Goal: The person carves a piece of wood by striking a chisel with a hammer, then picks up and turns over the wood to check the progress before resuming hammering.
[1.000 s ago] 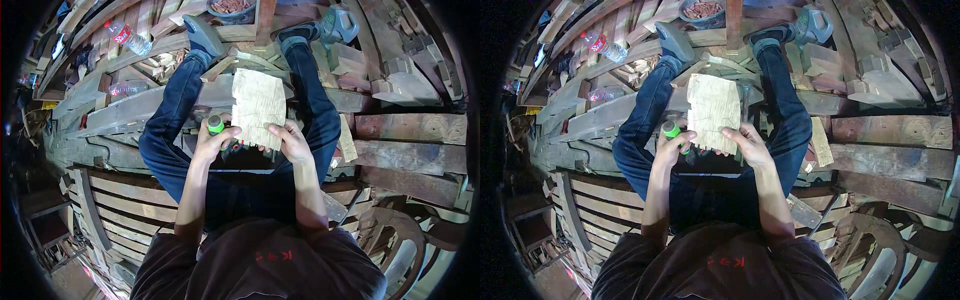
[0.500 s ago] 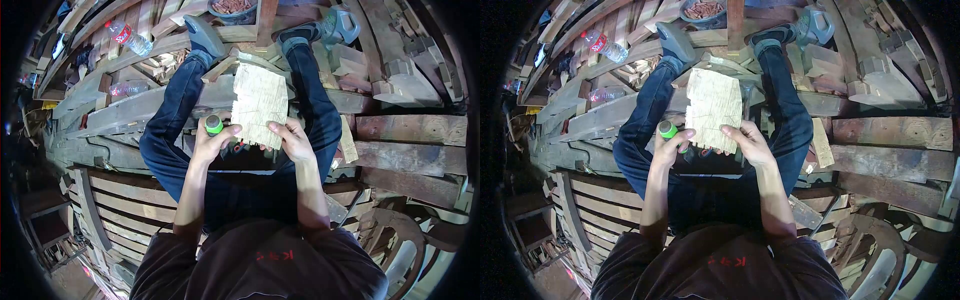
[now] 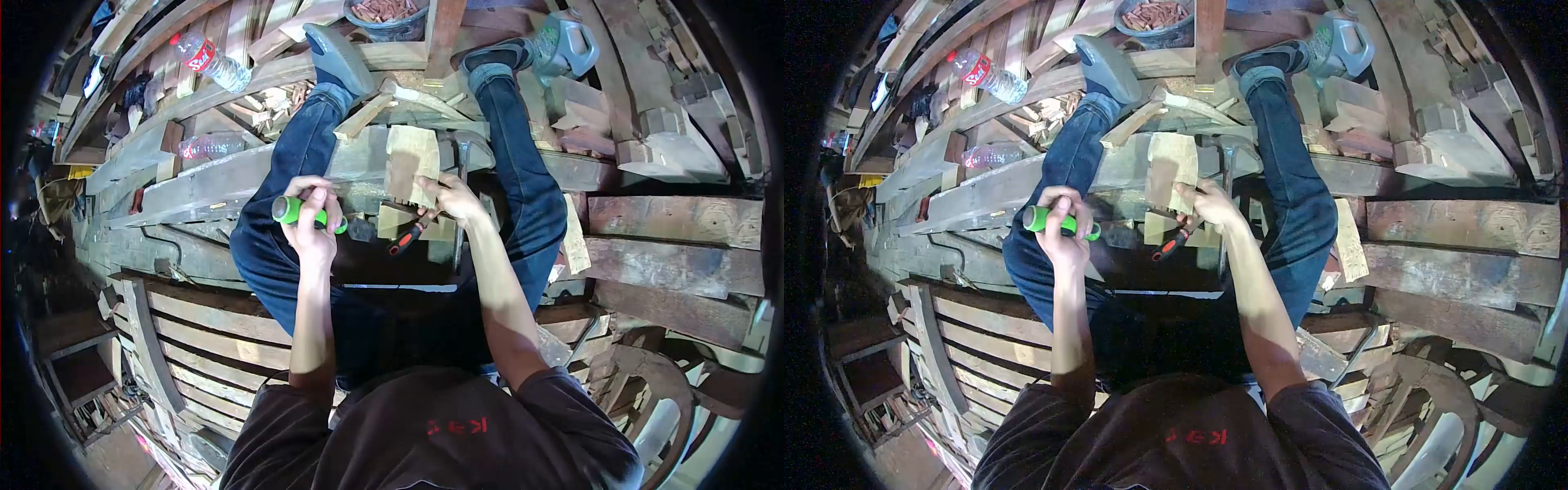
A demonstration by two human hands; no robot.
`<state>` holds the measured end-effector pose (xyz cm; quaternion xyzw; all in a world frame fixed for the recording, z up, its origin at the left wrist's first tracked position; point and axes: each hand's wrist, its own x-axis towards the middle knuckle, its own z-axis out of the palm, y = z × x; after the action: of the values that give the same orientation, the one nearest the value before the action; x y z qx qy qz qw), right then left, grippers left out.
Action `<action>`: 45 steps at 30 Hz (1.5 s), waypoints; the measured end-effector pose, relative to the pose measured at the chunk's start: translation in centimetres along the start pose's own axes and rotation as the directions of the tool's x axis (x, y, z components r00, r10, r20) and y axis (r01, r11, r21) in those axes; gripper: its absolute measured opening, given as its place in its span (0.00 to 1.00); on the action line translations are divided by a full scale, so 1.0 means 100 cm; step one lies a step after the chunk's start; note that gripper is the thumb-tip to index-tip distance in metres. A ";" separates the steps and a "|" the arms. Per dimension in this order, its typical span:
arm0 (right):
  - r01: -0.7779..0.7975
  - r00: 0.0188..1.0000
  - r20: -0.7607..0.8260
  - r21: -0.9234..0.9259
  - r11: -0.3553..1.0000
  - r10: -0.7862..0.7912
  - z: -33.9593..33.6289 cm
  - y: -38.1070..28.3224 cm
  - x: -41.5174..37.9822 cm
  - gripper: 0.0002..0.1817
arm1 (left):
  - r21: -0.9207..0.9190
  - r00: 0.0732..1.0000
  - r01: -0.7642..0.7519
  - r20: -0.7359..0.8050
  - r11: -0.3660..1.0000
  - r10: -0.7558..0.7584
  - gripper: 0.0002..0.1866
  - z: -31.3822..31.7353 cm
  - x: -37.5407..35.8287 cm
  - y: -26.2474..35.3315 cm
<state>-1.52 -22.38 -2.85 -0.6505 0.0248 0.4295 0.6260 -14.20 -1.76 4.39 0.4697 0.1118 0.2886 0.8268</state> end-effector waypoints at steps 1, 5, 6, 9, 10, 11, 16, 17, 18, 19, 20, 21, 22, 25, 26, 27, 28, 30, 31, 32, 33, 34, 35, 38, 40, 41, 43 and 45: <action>-0.007 1.000 -0.007 0.004 1.000 0.007 0.000 0.005 0.010 0.22 | -0.013 1.000 -0.012 -0.014 1.000 0.012 0.08 -0.001 0.004 0.001; -0.125 0.946 -0.250 -0.871 0.475 -0.208 -0.009 0.021 0.044 0.34 | -0.027 0.999 -0.031 -0.015 0.999 0.031 0.08 -0.007 0.021 0.007; -0.210 0.919 -0.328 -0.877 0.433 -0.218 -0.004 0.009 0.033 0.35 | -0.008 0.999 -0.035 -0.015 0.999 0.035 0.09 -0.009 0.024 0.008; -0.138 0.901 -0.316 -0.857 0.496 -0.296 -0.008 -0.007 0.007 0.23 | -0.002 0.999 -0.040 -0.033 0.999 0.040 0.09 -0.018 0.031 0.006; -0.159 0.903 -0.327 -0.856 0.492 -0.278 -0.006 -0.017 -0.006 0.22 | -0.035 0.998 -0.037 -0.043 0.999 0.036 0.09 -0.021 0.034 0.005; -0.180 0.903 -0.340 -0.854 0.487 -0.262 -0.007 -0.021 -0.016 0.20 | -0.069 0.998 -0.035 -0.050 0.997 0.032 0.08 -0.023 0.038 0.004; -0.255 0.840 -0.419 -0.865 0.431 -0.344 -0.037 0.031 -0.029 0.20 | -0.155 0.993 -0.068 -0.109 0.986 0.051 0.11 -0.018 0.053 -0.007; -0.310 0.843 -0.463 -0.833 0.458 -0.272 -0.037 0.038 -0.028 0.21 | -0.171 0.995 -0.074 -0.086 0.982 0.060 0.11 -0.018 0.056 -0.013; -0.288 0.843 -0.427 -0.871 0.397 -0.326 -0.041 0.057 -0.024 0.22 | -0.186 0.996 -0.079 -0.061 0.979 0.069 0.11 -0.018 0.060 -0.019; -0.266 0.841 -0.387 -0.904 0.334 -0.378 -0.041 0.068 -0.022 0.23 | -0.201 0.996 -0.084 -0.036 0.976 0.079 0.11 -0.014 0.065 -0.022; -0.269 0.863 -0.381 -0.902 0.337 -0.332 -0.044 0.077 -0.018 0.24 | -0.166 0.996 -0.081 -0.061 0.983 0.072 0.11 -0.008 0.068 -0.026; -0.272 0.882 -0.375 -0.900 0.341 -0.286 -0.042 0.078 -0.014 0.25 | -0.152 0.996 -0.089 -0.017 0.984 0.088 0.12 -0.004 0.071 -0.030; -0.275 0.898 -0.368 -0.897 0.345 -0.241 -0.042 0.079 -0.011 0.26 | -0.134 0.996 -0.083 0.014 0.987 0.086 0.13 -0.002 0.074 -0.035; -0.244 0.903 -0.355 -0.887 0.392 -0.241 -0.054 0.100 0.002 0.26 | -0.030 0.989 -0.101 0.102 0.994 0.104 0.14 -0.004 0.075 -0.055; -0.218 0.896 -0.345 -0.891 0.397 -0.281 -0.058 0.106 0.005 0.25 | -0.047 0.988 -0.113 0.101 0.993 0.117 0.14 -0.006 0.073 -0.061; -0.193 0.886 -0.335 -0.895 0.403 -0.320 -0.059 0.110 0.006 0.24 | -0.062 0.987 -0.123 0.099 0.990 0.129 0.14 -0.007 0.071 -0.065; -0.169 0.876 -0.326 -0.898 0.407 -0.356 -0.061 0.113 0.007 0.23 | -0.084 0.985 -0.134 0.097 0.987 0.142 0.14 -0.008 0.069 -0.069; -0.167 0.879 -0.331 -0.889 0.427 -0.344 -0.062 0.114 0.005 0.20 | -0.128 0.982 -0.156 0.089 0.979 0.168 0.14 -0.010 0.065 -0.075; -0.187 0.892 -0.341 -0.877 0.442 -0.298 -0.062 0.110 0.006 0.19 | -0.128 0.980 -0.161 0.098 0.979 0.175 0.14 -0.011 0.064 -0.077; -0.205 0.903 -0.347 -0.866 0.457 -0.253 -0.061 0.105 0.008 0.18 | -0.127 0.977 -0.169 0.108 0.977 0.183 0.14 -0.013 0.065 -0.078; -0.230 0.913 -0.378 -0.788 0.571 -0.154 -0.058 0.093 0.005 0.17 | -0.126 0.974 -0.178 0.117 0.976 0.193 0.14 -0.014 0.065 -0.077; -0.260 0.919 -0.392 -0.695 0.671 -0.050 -0.053 0.074 -0.001 0.17 | -0.133 0.971 -0.176 0.138 0.975 0.194 0.13 -0.013 0.066 -0.075; -0.294 0.919 -0.390 -0.588 0.753 0.054 -0.049 0.058 -0.006 0.17 | -0.133 0.973 -0.177 0.124 0.975 0.194 0.13 -0.011 0.067 -0.073; -0.138 0.930 -0.368 -0.288 0.948 0.024 -0.046 0.054 -0.009 0.17 | -0.115 0.976 -0.180 0.102 0.977 0.191 0.12 -0.007 0.070 -0.073; 0.002 0.942 -0.335 -0.017 1.000 -0.008 -0.044 0.054 -0.010 0.12 | -0.096 0.972 -0.212 0.088 0.973 0.220 0.12 -0.002 0.070 -0.075; 0.025 0.952 -0.308 0.104 0.994 0.008 -0.044 0.054 -0.010 0.09 | -0.086 0.969 -0.227 0.082 0.970 0.234 0.12 0.001 0.071 -0.075; 0.060 0.969 -0.247 0.344 0.937 0.029 -0.041 0.050 -0.009 0.04 | -0.097 0.965 -0.233 0.098 0.968 0.242 0.13 0.006 0.073 -0.076; 0.027 0.986 -0.151 0.536 0.844 0.065 -0.040 0.044 -0.014 0.04 | -0.101 0.964 -0.234 0.106 0.967 0.244 0.15 0.016 0.078 -0.076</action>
<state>-2.80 -27.37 -6.16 -0.4824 0.2015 0.3568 0.7742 -4.35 -1.28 -0.46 0.4592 -0.0076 0.3625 0.8110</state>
